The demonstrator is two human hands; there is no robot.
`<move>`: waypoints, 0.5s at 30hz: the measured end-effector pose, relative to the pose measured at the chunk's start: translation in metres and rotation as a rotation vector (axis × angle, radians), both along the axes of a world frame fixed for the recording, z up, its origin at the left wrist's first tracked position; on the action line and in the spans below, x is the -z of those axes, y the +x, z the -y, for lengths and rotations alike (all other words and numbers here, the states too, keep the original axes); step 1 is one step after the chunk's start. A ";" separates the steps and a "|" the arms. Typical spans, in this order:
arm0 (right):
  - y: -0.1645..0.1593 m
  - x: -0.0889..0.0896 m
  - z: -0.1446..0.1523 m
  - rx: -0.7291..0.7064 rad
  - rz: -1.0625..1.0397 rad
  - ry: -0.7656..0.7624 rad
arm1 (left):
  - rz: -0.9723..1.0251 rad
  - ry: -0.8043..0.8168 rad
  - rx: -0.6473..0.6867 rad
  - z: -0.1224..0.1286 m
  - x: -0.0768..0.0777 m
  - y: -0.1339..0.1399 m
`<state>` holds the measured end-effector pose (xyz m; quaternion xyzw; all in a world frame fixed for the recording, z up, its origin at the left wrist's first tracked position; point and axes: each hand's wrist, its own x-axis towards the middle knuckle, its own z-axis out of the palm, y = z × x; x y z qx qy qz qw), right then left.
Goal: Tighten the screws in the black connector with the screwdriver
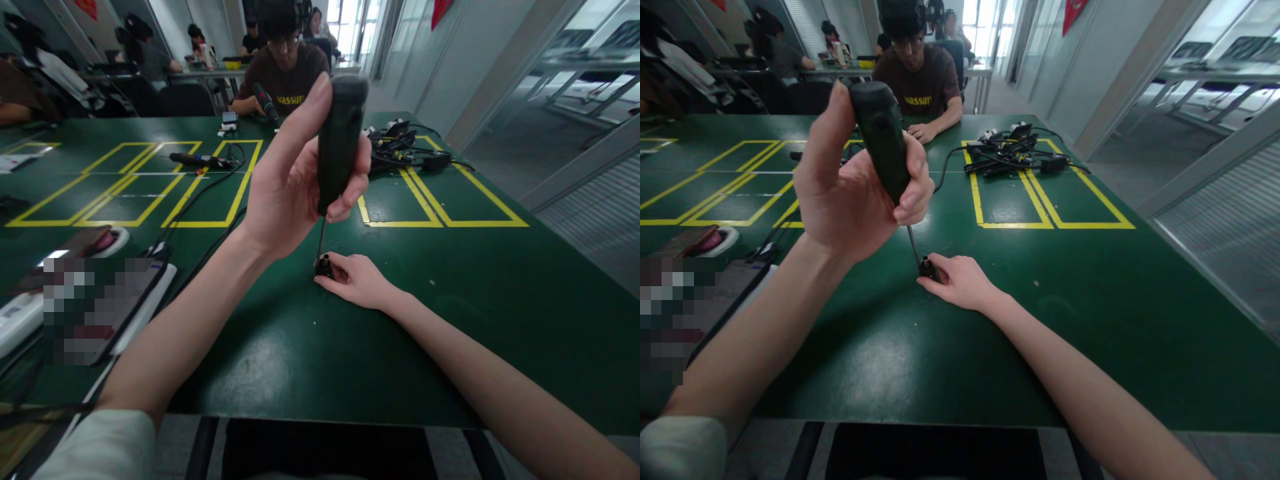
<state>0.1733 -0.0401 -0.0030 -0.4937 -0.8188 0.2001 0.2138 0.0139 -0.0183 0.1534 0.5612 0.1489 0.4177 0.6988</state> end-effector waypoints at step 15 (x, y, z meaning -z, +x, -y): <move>-0.001 0.001 0.000 0.002 -0.011 -0.003 | -0.019 0.065 0.030 -0.007 0.007 -0.002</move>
